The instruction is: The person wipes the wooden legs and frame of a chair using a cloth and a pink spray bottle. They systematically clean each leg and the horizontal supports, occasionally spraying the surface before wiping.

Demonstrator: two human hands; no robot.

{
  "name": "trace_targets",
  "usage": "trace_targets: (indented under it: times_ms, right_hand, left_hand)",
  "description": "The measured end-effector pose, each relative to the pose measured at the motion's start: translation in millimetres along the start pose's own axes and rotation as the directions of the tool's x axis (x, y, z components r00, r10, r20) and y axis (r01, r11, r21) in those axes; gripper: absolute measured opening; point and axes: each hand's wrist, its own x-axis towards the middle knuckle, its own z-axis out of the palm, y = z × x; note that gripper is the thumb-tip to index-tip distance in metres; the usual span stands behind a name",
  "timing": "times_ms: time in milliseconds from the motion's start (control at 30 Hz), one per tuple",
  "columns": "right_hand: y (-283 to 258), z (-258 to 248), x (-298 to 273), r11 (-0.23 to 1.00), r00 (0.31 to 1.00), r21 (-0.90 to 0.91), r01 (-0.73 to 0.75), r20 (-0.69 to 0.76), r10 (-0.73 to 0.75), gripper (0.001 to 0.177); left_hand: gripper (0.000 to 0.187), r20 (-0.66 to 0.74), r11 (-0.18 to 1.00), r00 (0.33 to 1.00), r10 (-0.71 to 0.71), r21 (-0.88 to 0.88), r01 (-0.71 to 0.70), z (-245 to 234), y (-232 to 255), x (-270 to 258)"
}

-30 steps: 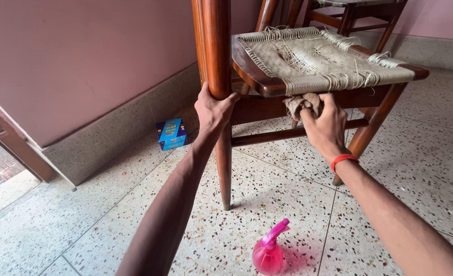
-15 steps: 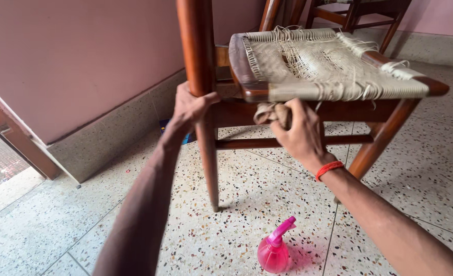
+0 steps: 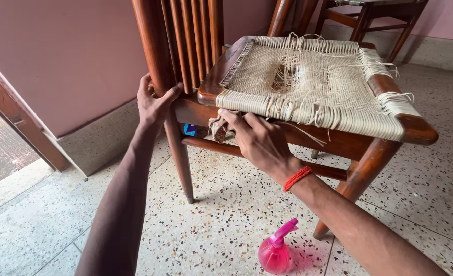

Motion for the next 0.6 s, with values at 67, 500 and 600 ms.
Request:
trace_targets:
  times_ms: [67, 500, 600]
  right_hand:
    - [1.7, -5.3, -5.5, 0.999, 0.999, -0.036, 0.006, 0.038, -0.005, 0.054]
    - [67.2, -126.3, -94.1, 0.922, 0.984, -0.346, 0.175, 0.040, -0.172, 0.035]
    - [82.4, -131.3, -106.1, 0.900, 0.966, -0.353, 0.256, 0.075, -0.246, 0.039]
  left_hand:
    - [0.094, -0.117, 0.993, 0.987, 0.110, 0.060, -0.104, 5.5, -10.7, -4.1]
    - [0.094, -0.352, 0.857, 0.919, 0.177, 0.515, 0.032, 85.5, -36.1, -56.2]
    - [0.085, -0.326, 0.894, 0.939, 0.108, 0.446, 0.052, 89.6, -39.1, -54.5]
